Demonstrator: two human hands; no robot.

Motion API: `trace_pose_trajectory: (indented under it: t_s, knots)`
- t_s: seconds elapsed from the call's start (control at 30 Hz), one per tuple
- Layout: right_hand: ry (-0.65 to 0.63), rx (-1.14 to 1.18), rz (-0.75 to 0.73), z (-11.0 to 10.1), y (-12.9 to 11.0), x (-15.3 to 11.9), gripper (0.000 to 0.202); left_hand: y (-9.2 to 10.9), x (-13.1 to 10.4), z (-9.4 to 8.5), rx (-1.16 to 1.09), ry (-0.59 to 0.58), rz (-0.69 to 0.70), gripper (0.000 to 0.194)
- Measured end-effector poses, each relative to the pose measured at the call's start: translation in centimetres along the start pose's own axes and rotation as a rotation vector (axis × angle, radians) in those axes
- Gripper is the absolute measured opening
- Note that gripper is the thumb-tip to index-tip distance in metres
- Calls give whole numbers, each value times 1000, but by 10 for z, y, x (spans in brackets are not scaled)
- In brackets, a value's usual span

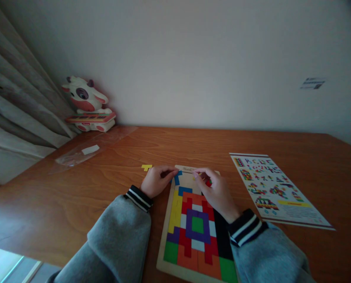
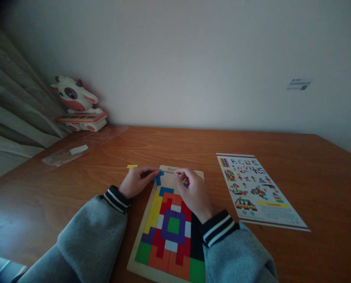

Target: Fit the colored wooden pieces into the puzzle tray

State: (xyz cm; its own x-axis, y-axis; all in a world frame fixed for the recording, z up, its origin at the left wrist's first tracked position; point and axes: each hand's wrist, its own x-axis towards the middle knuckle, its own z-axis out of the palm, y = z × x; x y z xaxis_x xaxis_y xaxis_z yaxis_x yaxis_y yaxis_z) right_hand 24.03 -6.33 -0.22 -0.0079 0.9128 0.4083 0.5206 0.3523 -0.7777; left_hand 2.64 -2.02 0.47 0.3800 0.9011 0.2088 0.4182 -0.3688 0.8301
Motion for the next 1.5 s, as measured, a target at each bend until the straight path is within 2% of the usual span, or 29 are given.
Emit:
trace_pose_trajectory:
  t_s: [0.13,0.27,0.43,0.63,0.77,1.03,1.3,1.5]
  knots:
    - [-149,-187,-99,0,3,0,12,-8,0,3,192,-23,79,25]
    - [-257,-322,-180,1,1,-2,10,-11,2,5,254,-15,159,26]
    - [-267,-316,-166,1,1,-3,13,-10,5,1,243,-6,245,23]
    - [-271,-311,-126,2,2,-3,15,-14,7,-1,282,-121,383,17]
    - [-274,-312,-121,3,2,-3,15,-15,5,-3,327,-124,372,18]
    - [-284,-301,-124,3,1,-4,12,-6,2,-9,299,-209,375,19]
    - [-262,-309,-158,4,3,-4,12,-3,0,-10,277,-254,468,20]
    - [-278,-294,-189,1,-1,-5,13,-4,0,-11,276,-275,477,18]
